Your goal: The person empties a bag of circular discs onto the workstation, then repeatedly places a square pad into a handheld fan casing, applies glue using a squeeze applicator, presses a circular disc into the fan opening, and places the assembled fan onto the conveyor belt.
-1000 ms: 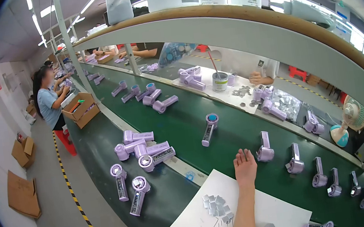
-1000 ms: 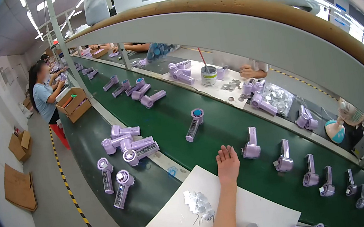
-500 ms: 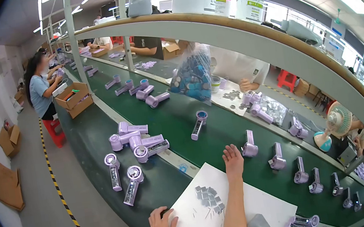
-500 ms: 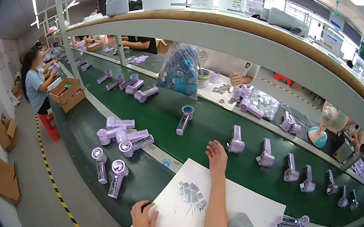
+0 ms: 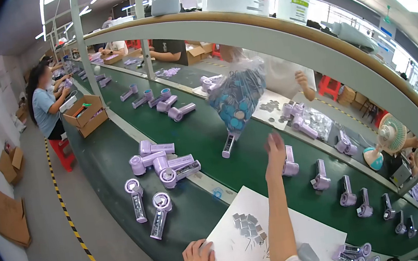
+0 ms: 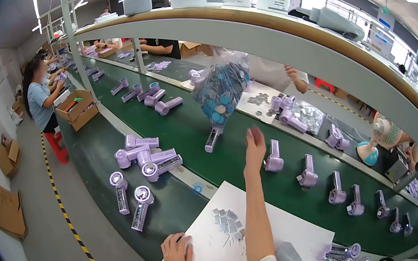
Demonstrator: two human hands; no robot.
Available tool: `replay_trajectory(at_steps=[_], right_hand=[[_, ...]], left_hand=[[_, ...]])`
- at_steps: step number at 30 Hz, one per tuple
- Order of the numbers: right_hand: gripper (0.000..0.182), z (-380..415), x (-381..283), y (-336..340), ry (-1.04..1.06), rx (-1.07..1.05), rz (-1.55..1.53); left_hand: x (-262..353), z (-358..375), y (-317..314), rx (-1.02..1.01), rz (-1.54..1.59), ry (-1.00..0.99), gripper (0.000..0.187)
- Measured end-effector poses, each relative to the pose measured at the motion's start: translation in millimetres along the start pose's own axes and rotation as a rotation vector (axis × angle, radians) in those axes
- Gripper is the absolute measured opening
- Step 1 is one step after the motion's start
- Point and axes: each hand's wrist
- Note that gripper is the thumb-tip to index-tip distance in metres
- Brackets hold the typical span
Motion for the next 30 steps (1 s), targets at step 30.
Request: replay_trajectory(at_steps=[30], right_hand=[[0.028,56.8,-150.2,0.0,0.582,0.057,0.481]], left_hand=[[-11.9,-0.5,2.2,0.106,0.081,0.038,0.023]])
Point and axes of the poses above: each hand's wrist, its own z-axis away from the middle knuckle, its own y-axis out of the back of the hand, x = y × z, and after that the axes turned 13 degrees about z, right-handed
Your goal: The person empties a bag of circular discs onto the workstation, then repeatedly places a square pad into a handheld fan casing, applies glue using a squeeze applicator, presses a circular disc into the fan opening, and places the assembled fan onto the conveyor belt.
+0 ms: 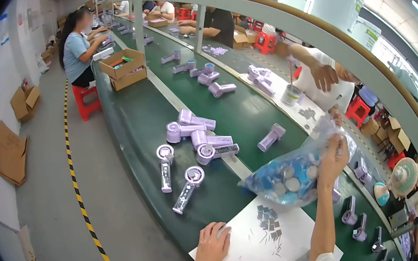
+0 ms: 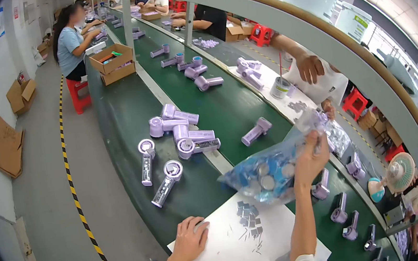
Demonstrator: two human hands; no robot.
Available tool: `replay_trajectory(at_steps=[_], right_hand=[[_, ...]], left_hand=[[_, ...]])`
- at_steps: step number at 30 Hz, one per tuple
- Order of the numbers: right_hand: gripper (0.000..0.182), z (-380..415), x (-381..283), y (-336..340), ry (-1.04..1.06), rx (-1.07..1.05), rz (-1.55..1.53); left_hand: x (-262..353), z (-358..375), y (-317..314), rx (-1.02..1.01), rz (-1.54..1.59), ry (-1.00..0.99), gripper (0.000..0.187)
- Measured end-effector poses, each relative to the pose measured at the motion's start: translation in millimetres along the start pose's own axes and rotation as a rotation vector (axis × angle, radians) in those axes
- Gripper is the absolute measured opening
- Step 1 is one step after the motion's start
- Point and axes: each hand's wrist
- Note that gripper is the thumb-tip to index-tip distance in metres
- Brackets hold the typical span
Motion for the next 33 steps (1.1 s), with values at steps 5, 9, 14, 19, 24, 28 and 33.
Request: replay_trajectory(at_steps=[5,9,14,19,24,28,33], right_hand=[[0.028,21.1,-29.2,70.9,-0.194,-0.031,-0.212],[0.028,37.0,-61.4,114.3,-0.176,0.06,-0.293],[0.034,69.4,-89.6,143.1,-0.219,-0.286,-0.303],[0.031,68.9,-109.3,136.4,-0.105,-0.904,-0.15],[0.031,72.7,-105.5,71.2,-0.214,-1.191,0.01],[0.036,99.9,-49.5,29.6,-0.157,-1.227,0.085],[0.039,131.2,-0.2,15.2,-0.059,-1.178,0.198]], left_hand=[[6.6,-3.5,7.9,0.003,0.129,0.023,0.027],[-4.1,0.6,7.3,0.07,1.101,0.427,0.048],[52.6,-22.2,14.0,-0.294,1.494,0.337,0.1],[41.6,10.9,-11.9,-0.496,1.665,0.774,0.079],[93.5,45.0,16.7,-0.416,1.836,1.319,0.077],[93.2,58.1,11.8,-0.41,1.84,1.501,0.063],[78.7,64.6,-2.7,-0.306,2.015,1.581,0.045]])
Point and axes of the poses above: each hand's wrist, its own z-axis away from the middle knuckle, its own y-axis out of the back of the hand, x = y × z, and after that the axes turned 13 degrees about z, right-handed
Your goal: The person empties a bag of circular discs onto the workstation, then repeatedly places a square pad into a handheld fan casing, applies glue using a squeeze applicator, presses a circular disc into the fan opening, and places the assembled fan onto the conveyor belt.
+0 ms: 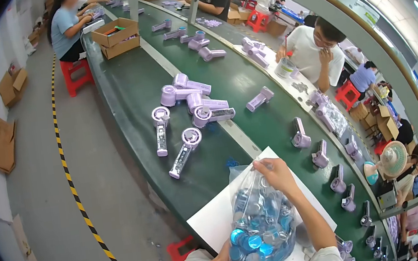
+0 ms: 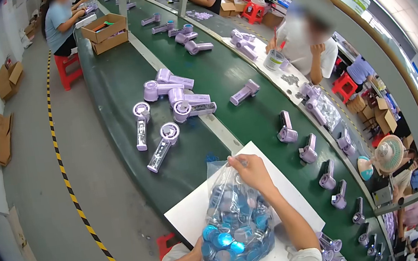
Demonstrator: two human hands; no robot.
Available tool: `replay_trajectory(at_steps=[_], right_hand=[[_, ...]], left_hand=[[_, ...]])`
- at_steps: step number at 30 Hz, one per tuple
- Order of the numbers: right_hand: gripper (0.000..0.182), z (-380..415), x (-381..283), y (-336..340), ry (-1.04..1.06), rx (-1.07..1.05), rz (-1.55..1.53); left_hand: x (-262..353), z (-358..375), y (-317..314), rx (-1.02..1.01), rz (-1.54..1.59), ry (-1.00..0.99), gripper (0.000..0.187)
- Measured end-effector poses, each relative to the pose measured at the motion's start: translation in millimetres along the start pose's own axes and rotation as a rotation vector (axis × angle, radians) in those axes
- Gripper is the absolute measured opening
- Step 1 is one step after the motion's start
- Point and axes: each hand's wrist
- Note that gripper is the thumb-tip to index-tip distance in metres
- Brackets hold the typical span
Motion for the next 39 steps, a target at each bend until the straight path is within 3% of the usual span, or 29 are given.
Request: replay_trajectory(at_steps=[4,8,12,15,20,23,26,27,30,32,34,38,39], right_hand=[[0.041,-16.7,29.2,-20.3,0.028,-0.065,-0.076],[0.042,-24.1,38.1,-33.4,0.142,0.019,-0.015],[0.038,-20.9,21.9,-15.7,0.056,-0.243,-0.183],[0.038,-26.7,28.3,-12.7,0.06,-0.302,-0.266],[0.037,-38.4,36.4,-18.3,0.174,-0.327,-0.238],[0.039,-42.8,38.3,-24.8,0.245,-0.246,-0.224],[0.043,-43.3,36.5,-29.1,-0.035,-0.299,-0.14],[0.043,-44.3,43.2,-33.6,0.058,-0.212,-0.137],[0.042,-34.5,47.1,-27.7,0.075,-0.161,-0.204],[0.038,-12.7,58.3,-24.9,0.082,0.055,-0.133],[0.046,18.4,67.3,-17.4,-0.049,0.041,-0.292],[0.066,70.7,58.5,1.4,-0.391,-0.212,-0.415],[0.072,78.9,60.2,3.1,-0.465,-0.266,-0.447]], left_hand=[[5.1,-1.7,-4.9,-0.029,-0.08,-0.033,0.049],[10.4,-4.5,-4.3,-0.081,-0.169,-0.035,0.053],[16.2,-7.8,-4.3,-0.061,-0.265,-0.037,0.056],[22.1,-11.1,0.8,-0.011,-0.345,-0.025,0.057],[30.8,-15.6,2.9,-0.043,-0.476,-0.004,0.054],[31.0,-21.9,22.0,-0.052,-0.596,-0.144,0.054],[27.9,-23.5,51.7,-0.021,-0.76,-0.269,0.058],[35.2,-31.4,52.3,-0.032,-0.827,-0.321,0.059],[37.2,-11.1,1.2,0.218,-0.154,-0.473,0.071],[45.8,7.4,1.5,0.073,-0.192,-0.467,0.079],[56.7,23.0,-14.5,0.117,-0.309,-0.408,0.074],[77.5,13.4,-5.2,0.203,-0.547,-0.386,0.06],[78.1,16.4,-18.4,0.263,-0.538,-0.372,0.049]])
Point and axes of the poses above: each hand's wrist, its own z-axis away from the middle knuckle, its own y-axis out of the back of the hand, x = y × z, and after that the axes turned 13 degrees about z, right-handed
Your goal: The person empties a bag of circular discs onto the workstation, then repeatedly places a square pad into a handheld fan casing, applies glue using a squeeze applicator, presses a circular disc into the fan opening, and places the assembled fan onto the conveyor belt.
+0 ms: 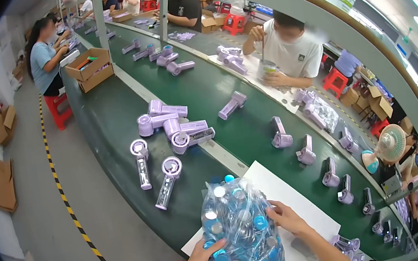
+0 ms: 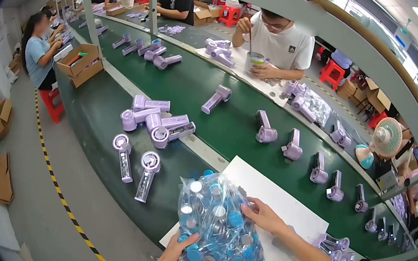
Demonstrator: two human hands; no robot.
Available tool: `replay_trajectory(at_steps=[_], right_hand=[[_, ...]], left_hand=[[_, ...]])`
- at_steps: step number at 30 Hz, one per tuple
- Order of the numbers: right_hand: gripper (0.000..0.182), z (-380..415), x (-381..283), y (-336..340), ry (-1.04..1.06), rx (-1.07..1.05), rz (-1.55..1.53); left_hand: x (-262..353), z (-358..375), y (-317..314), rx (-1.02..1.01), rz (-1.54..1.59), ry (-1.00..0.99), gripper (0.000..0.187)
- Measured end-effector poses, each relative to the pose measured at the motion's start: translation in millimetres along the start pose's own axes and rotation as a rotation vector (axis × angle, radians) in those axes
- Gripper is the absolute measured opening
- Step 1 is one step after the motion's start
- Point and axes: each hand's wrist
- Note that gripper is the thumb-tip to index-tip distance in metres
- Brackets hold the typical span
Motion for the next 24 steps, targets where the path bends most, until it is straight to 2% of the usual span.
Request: replay_trajectory(at_steps=[2,5,8,11,14,17,23,24], right_hand=[[0.08,2.0,12.9,-1.8,-0.059,-0.019,-0.078],[0.082,2.1,14.7,-4.3,-0.096,-0.035,-0.215],[0.076,6.1,5.6,1.3,-0.263,-0.252,-0.446],[0.065,9.0,13.3,3.9,-0.209,-0.264,-0.529],[0.05,17.3,7.3,-5.3,-0.109,-0.125,-0.558],[0.038,22.2,8.1,-10.6,-0.088,-0.025,-0.569],[0.034,43.7,-12.2,-17.2,-0.007,0.167,-0.678],[0.034,44.3,-13.4,-17.1,0.032,0.179,-0.69]], left_hand=[[5.2,-1.3,-4.1,-0.076,-0.067,-0.048,0.047],[3.8,-7.8,-1.5,-0.156,-0.106,-0.094,0.044],[0.9,-8.1,-3.0,-0.208,-0.124,-0.151,0.041],[6.5,-1.5,-13.2,-0.216,-0.174,-0.148,0.04],[2.8,0.8,-15.3,-0.203,-0.275,-0.198,0.041],[0.3,13.8,-22.4,-0.106,-0.343,-0.259,0.044],[-9.6,16.0,-15.9,-0.163,-0.277,-0.351,0.038],[-11.2,12.6,-12.9,-0.188,-0.271,-0.436,0.035]])
Point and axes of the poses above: each hand's wrist, its own z-axis away from the middle knuckle, its own y-axis out of the back of the hand, x = y × z, and after that the axes turned 13 degrees about z, right-handed
